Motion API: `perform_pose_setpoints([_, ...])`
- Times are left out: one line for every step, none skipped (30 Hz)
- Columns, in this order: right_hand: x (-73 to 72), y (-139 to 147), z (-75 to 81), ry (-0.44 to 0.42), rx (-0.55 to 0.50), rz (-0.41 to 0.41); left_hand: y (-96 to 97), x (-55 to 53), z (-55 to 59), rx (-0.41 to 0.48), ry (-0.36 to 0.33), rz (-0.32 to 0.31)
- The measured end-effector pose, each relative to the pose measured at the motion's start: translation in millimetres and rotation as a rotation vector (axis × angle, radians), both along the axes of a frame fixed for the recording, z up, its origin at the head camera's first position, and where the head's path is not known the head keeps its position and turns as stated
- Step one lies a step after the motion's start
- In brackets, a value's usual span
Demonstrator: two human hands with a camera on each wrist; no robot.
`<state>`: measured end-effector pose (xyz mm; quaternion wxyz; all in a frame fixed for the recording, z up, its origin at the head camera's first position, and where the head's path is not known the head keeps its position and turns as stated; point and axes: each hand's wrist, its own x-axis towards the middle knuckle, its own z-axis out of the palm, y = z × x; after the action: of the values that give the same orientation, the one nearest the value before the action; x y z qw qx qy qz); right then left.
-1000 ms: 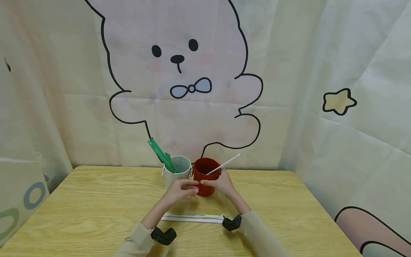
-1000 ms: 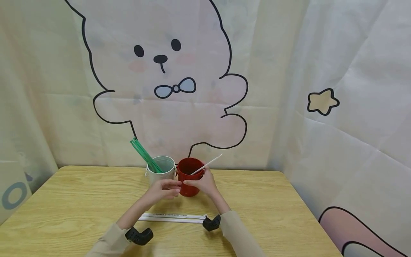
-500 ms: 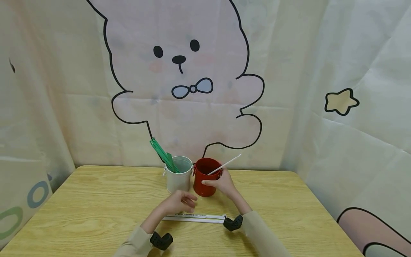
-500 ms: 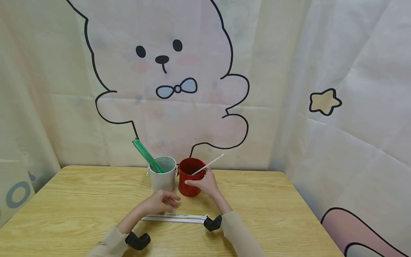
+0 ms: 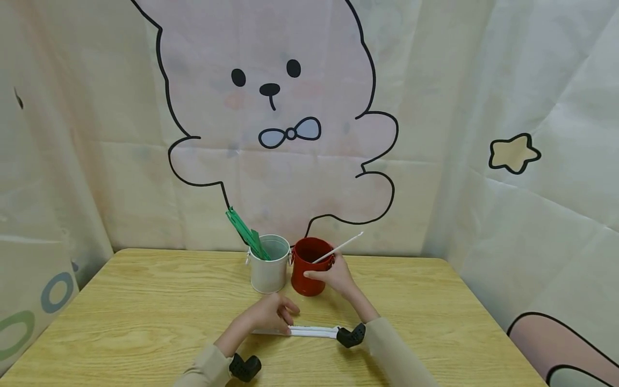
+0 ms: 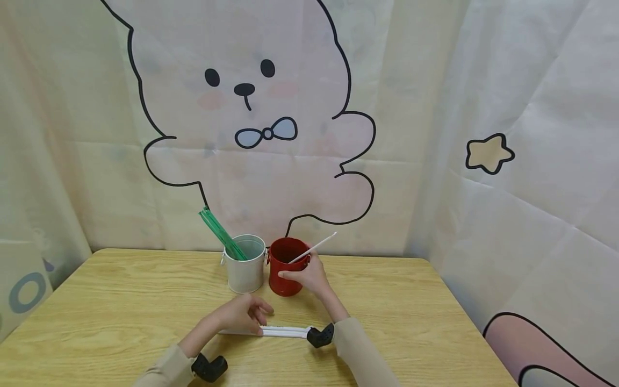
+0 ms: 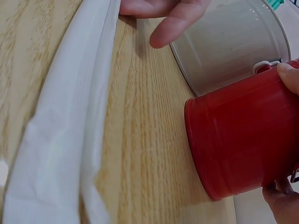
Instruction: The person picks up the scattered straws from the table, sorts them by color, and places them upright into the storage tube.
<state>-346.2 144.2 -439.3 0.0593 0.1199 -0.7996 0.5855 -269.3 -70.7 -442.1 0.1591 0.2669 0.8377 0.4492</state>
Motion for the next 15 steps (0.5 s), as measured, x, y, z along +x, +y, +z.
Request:
perform_pose_setpoints([-0.3, 0.0, -0.1, -0.001, -0.001, -0.001, 0.4, 1.3, 0.6, -0.007, 0.007, -0.003])
perform_pose_setpoints([-0.4, 0.2, -0.2, 0.004, 0.001, 0.000, 0.8, 2.8, 1.6, -0.015, 0.012, -0.004])
perform_pose_setpoints([-0.6, 0.2, -0.1, 0.000, -0.001, -0.002, 1.2, 3.8, 2.0, -0.023, 0.020, -0.008])
perform_pose_setpoints([-0.6, 0.2, 0.1, -0.002, -0.001, -0.004, 1.5, 4.9, 2.9, -0.031, 0.026, -0.012])
perform_pose_setpoints([-0.5, 0.1, 0.4, -0.004, -0.001, -0.005, 1.9, 5.7, 3.7, -0.037, 0.029, -0.016])
perform_pose_setpoints([-0.5, 0.1, 0.6, -0.006, -0.003, -0.006, 2.1, 6.2, 4.1, -0.047, 0.031, -0.021])
perform_pose_setpoints([-0.4, 0.1, 1.1, -0.002, -0.004, -0.004, 2.4, 6.3, 4.4, -0.055, 0.036, -0.027])
perform_pose_setpoints([-0.3, 0.1, 1.5, 0.001, -0.004, -0.003, 2.6, 6.3, 4.6, -0.061, 0.036, -0.032])
perform_pose_setpoints([-0.2, 0.1, 1.5, -0.002, -0.011, -0.002, 2.6, 6.1, 4.6, -0.066, 0.039, -0.037])
perform_pose_setpoints([2.6, -0.5, 5.2, -0.003, -0.012, 0.002, 2.5, 5.9, 4.6, -0.068, 0.042, -0.042])
perform_pose_setpoints([2.3, -0.4, 5.5, -0.003, -0.012, 0.006, 2.5, 5.6, 4.4, -0.071, 0.044, -0.047])
perform_pose_setpoints([2.4, -0.7, 5.5, 0.000, -0.012, 0.009, 2.4, 5.4, 4.0, -0.074, 0.049, -0.051])
perform_pose_setpoints([2.5, -0.8, 5.3, 0.003, -0.011, 0.010, 2.2, 5.3, 3.7, -0.075, 0.054, -0.056])
perform_pose_setpoints([2.6, -0.8, 4.9, 0.000, -0.010, 0.009, 1.8, 5.4, 3.4, -0.073, 0.057, -0.061])
perform_pose_setpoints([2.5, -0.8, 4.5, 0.000, -0.008, 0.008, 1.5, 5.4, 3.3, -0.072, 0.063, -0.067])
